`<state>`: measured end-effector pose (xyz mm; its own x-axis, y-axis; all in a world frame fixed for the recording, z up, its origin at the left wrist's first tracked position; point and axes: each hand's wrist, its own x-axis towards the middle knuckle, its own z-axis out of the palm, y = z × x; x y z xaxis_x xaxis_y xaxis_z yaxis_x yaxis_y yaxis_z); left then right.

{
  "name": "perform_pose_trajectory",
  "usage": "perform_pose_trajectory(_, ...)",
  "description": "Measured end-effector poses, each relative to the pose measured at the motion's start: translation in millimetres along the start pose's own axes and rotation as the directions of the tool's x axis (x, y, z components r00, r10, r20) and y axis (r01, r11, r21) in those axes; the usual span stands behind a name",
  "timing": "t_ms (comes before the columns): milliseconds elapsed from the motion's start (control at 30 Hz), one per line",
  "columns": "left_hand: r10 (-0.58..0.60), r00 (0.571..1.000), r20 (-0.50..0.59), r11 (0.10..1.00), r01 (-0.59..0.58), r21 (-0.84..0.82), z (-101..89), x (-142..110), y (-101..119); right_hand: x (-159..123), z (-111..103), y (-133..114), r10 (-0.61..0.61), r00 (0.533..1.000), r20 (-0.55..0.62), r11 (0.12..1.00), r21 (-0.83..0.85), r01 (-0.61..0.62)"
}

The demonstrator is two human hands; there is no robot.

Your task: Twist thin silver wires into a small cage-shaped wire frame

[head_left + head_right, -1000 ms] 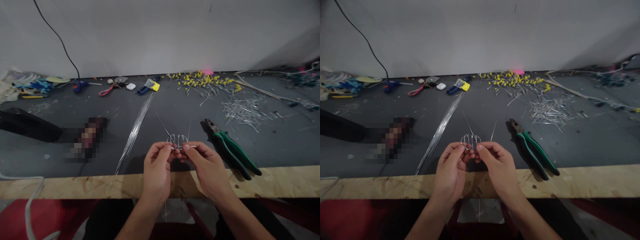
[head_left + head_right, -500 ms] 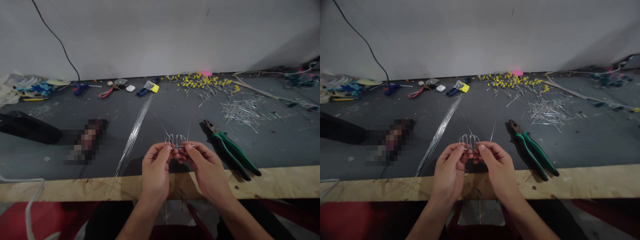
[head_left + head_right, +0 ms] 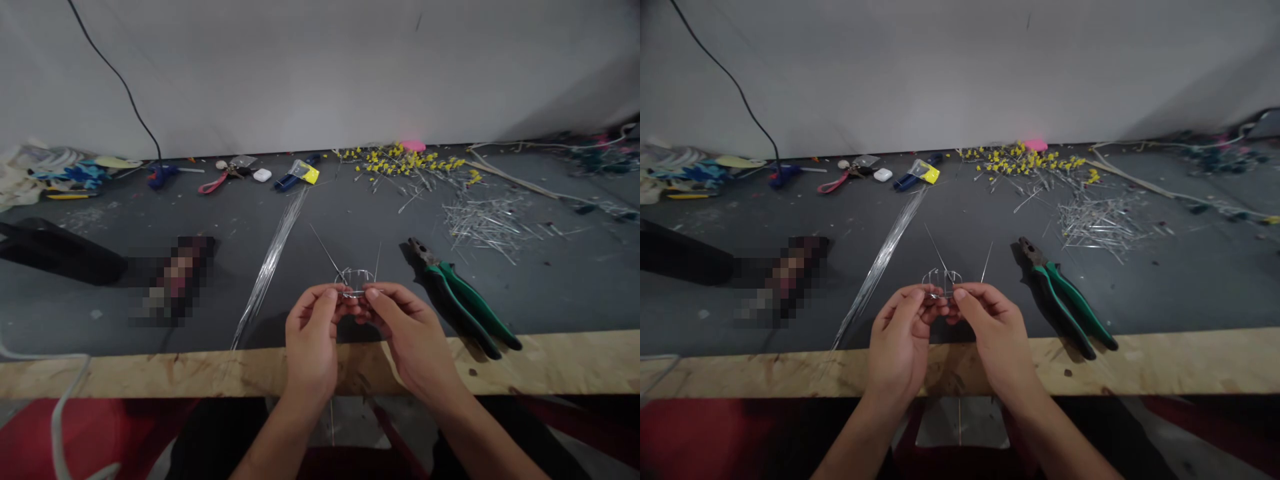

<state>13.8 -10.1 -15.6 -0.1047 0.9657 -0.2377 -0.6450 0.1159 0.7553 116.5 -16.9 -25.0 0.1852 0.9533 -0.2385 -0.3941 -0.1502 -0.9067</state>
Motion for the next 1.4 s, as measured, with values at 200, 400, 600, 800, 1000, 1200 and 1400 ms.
perform_pose_trajectory(200, -0.014, 1.000, -0.013, 0.998, 0.015, 0.055, 0.9, -2.0, -1.5, -1.2, -0.1, 0.2, -0.035, 0.999, 0.008, 0.999, -0.029, 0.035)
perform_pose_trajectory(400, -0.037, 0.999, -0.011, 0.999, 0.037, -0.004, -0.3, -0.5, 0.7, -2.3, 1.4, -3.5, -0.017, 1.000, -0.015, 1.000, 0.016, 0.017)
perform_pose_trajectory(600, -0.044, 0.999, 0.011, 0.999, 0.044, -0.024, -0.8, -0.6, 2.6, -1.9, 1.9, -4.1, -0.001, 1.000, -0.021, 1.000, 0.021, 0.001)
perform_pose_trajectory(800, -0.041, 0.999, 0.027, 0.999, 0.042, -0.028, -0.4, -1.6, 2.6, -2.4, -0.4, -2.4, -0.020, 1.000, -0.018, 1.000, -0.005, 0.020)
perform_pose_trajectory(1000, -0.053, 0.999, 0.001, 0.999, 0.053, 0.007, 0.9, -2.4, 1.6, -2.6, -0.2, -2.8, -0.026, 0.999, -0.028, 1.000, -0.017, 0.026)
perform_pose_trajectory(1200, -0.055, 0.998, 0.006, 0.998, 0.055, -0.006, 0.2, -1.1, 0.8, -2.5, 0.4, -3.2, -0.023, 0.999, -0.035, 1.000, 0.000, 0.023)
perform_pose_trajectory(1400, -0.058, 0.998, 0.009, 0.998, 0.058, -0.027, -0.9, 0.1, 0.9, -2.7, 1.6, -4.9, -0.006, 0.999, -0.037, 1.000, 0.010, 0.006)
